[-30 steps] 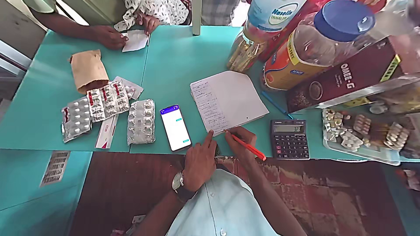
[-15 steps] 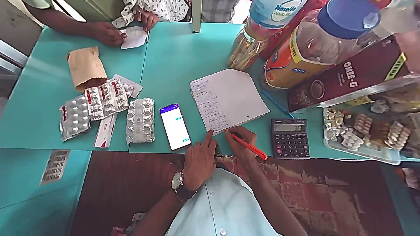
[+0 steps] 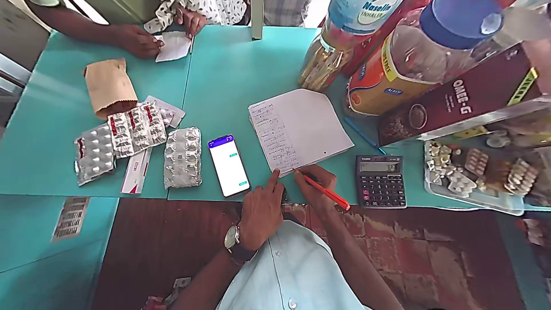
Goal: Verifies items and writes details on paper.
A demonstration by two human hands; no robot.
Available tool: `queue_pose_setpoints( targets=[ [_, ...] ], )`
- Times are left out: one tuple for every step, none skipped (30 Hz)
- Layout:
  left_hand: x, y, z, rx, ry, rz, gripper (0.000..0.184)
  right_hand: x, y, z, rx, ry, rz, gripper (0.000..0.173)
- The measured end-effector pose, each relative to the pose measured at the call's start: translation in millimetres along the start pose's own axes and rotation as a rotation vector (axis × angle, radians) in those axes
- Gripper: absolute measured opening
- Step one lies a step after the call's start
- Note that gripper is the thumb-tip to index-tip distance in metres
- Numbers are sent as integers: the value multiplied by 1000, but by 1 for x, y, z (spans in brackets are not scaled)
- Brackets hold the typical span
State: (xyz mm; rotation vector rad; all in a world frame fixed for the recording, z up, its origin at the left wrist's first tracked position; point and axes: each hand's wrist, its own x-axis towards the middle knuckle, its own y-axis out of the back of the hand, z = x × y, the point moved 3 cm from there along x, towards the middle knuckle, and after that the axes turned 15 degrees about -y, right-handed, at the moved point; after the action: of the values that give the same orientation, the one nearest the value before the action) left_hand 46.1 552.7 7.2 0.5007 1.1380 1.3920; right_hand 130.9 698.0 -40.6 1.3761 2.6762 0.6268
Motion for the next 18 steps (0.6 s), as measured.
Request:
queue_pose_setpoints(
  targets=[
    [0,0,0,1,-2,6,53,0,0,1,-1,4,5,12],
    [0,-1,0,0,-4,10,52,0,0,2,-1,6,7,12],
    [0,-1,-1,0,-6,17,52,0,0,2,-1,4,7,12],
    [0,-1,-1,1,-7,24,52,0,0,1,-2,1,3,12],
    [0,-1,-1,3,-9,30,53,0,0,1,-6,-3,1,12],
    [0,-1,-1,5,-8,30,52,0,-1,1,-13,-4,0,12],
    [0,-1,-1,6,-8,31,52,0,-1,0,-20,-3,2,12],
    [0,-1,-1,6,-10,33,52,0,-2,1,-24,2,2,12],
    [0,-1,-1,9,-12,31,52,0,-1,1,-27,7,0,12],
    [0,-2,-1,12,-15,24,52,0,-1,1,-31,10,-2,11],
    [0,-2,-1,18,-17,21,51,0,-1,1,-33,10,0,11],
    [0,-2,-1,19,-19,25,50,-1,-1,0,-30,11,8,11],
    [0,-1,-1,16,-18,23,50,-1,0,0,-18,12,20,11],
    [0,-1,-1,14,-15,17,48,-1,1,-1,4,13,30,11],
    [0,0,0,13,-12,13,48,-1,2,0,22,13,38,11],
    [0,0,0,15,-10,6,48,-1,2,0,28,13,42,11],
    [0,0,0,15,-8,-1,49,-1,1,1,24,13,41,11],
    [0,0,0,13,-8,-4,48,-1,1,1,17,14,38,11]
  ],
)
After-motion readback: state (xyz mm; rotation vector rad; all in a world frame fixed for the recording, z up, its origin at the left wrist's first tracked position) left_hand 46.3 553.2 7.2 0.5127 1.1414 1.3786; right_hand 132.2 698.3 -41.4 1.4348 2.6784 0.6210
